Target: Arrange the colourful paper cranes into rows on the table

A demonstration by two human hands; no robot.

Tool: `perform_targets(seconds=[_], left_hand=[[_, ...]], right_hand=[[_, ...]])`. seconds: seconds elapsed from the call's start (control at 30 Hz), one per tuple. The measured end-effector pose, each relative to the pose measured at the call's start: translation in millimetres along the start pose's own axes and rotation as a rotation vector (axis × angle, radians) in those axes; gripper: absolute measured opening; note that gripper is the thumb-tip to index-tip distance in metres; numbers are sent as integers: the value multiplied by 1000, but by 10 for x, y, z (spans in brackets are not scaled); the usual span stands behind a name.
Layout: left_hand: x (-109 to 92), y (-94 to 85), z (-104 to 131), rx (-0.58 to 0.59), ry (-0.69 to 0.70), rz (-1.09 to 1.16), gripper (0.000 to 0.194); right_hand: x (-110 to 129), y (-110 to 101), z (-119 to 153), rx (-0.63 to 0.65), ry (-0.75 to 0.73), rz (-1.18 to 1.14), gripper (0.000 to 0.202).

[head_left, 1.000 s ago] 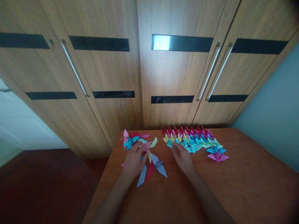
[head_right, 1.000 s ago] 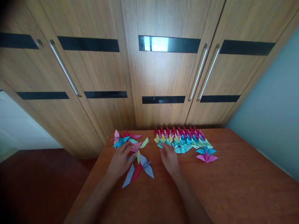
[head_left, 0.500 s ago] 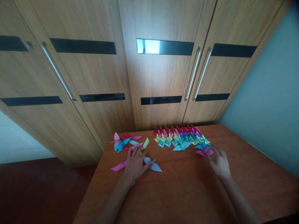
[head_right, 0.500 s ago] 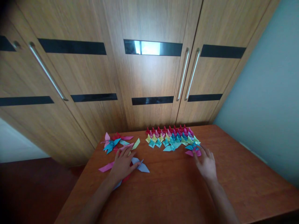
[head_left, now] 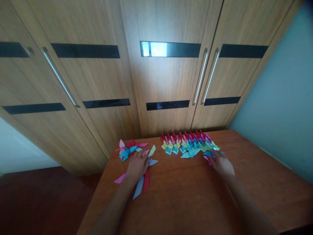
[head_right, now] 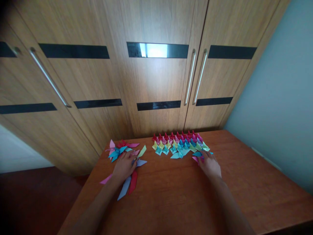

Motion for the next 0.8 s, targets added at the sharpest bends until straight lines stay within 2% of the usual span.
perform_targets(seconds=[0.13, 0.37, 0.5, 0.6, 0.73, 0.8], left_hand=[[9, 14, -17, -6, 52, 52, 30], [1, -13, 64, 2, 122, 152, 30], [-46, -52, 119, 27, 154, 177, 43], [-115, -11, 109, 48, 130, 148, 51], [-205, 96, 54, 52, 106, 97, 27], [-221, 114, 35, 25, 101, 97, 24]], right_hand=[[96, -40, 49, 14, 25, -34, 28], [256, -38, 89, -96, -55, -263, 27], [338, -51, 139, -103, -14, -353, 29], [457, -105, 183, -107, -14, -391, 30], [642, -189, 241, -93, -16, -448, 28], [753, -228, 263, -81, -27, -487, 27]])
Point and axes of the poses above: each hand's wrist, its own z-axis away from the middle knuckle, its own y-axis out of the palm, x = y × z, the point moved 4 cm from there along -z, towards the middle knuckle, and after that the axes turned 5 degrees about z, right-handed, at the moved point
